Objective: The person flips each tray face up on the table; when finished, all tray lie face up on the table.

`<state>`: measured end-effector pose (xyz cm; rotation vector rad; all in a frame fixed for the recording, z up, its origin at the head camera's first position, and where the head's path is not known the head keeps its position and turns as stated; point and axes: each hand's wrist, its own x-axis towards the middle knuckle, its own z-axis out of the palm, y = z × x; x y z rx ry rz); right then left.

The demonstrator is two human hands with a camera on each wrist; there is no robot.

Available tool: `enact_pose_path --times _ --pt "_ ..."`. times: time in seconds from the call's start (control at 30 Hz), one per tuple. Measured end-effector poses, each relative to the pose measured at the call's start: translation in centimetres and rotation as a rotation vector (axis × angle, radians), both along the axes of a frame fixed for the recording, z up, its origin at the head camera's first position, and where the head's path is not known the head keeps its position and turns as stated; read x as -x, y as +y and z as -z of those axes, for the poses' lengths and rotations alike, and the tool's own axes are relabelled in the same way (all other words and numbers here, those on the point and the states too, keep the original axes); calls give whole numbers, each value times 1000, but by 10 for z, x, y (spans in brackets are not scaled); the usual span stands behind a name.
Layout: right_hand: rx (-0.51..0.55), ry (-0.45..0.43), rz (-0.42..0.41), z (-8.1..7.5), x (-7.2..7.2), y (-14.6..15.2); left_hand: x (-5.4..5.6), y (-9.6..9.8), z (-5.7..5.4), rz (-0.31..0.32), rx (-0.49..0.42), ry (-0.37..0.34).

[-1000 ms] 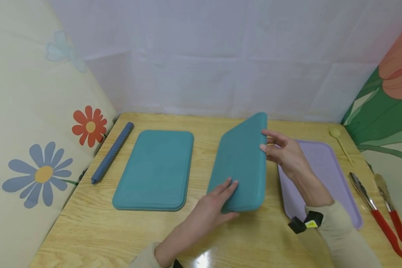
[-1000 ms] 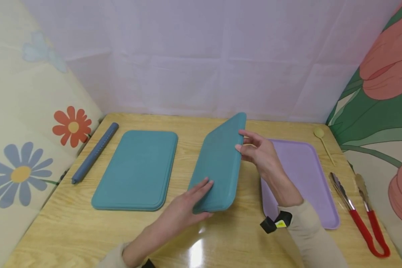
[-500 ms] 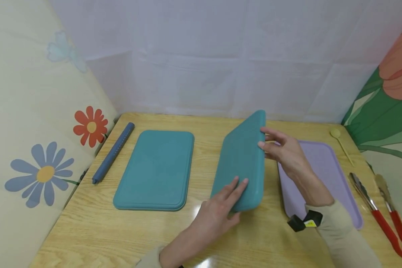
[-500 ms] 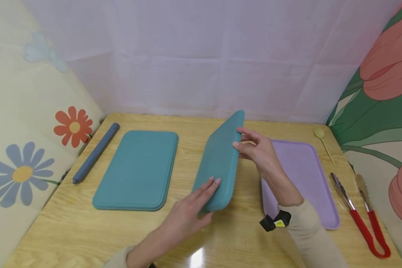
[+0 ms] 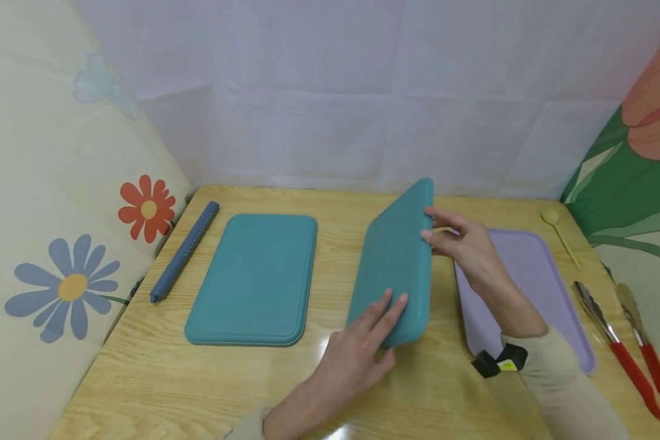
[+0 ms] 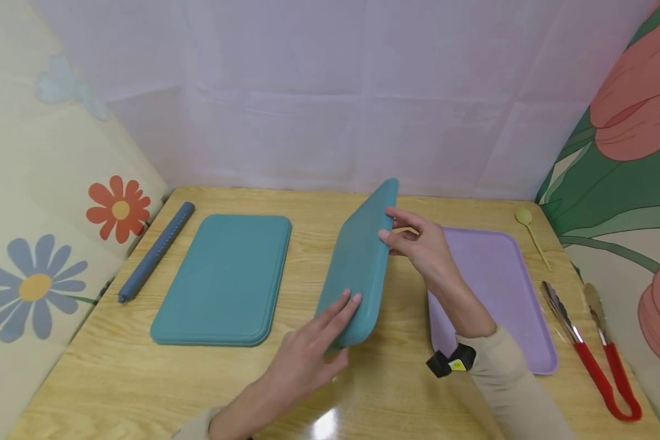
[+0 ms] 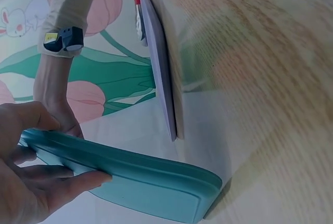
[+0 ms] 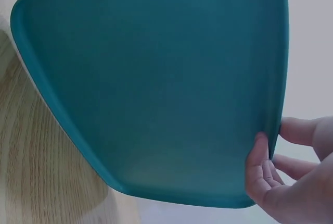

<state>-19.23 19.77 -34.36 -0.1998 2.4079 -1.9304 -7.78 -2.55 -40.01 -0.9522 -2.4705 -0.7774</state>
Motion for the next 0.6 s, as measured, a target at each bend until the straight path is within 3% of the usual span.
enact_pose_path --times 0.33,0.47,0.53,0.6 --pt "35 66 -44 1 2 -5 0 1 0 24 -118 89" --pt "91 116 17 13 7 -9 1 1 -2 33 -173 127" --pt "106 83 62 26 10 -13 1 1 -4 30 -205 143" --pt "110 -20 77 42 11 -17 1 1 -5 24 -243 138"
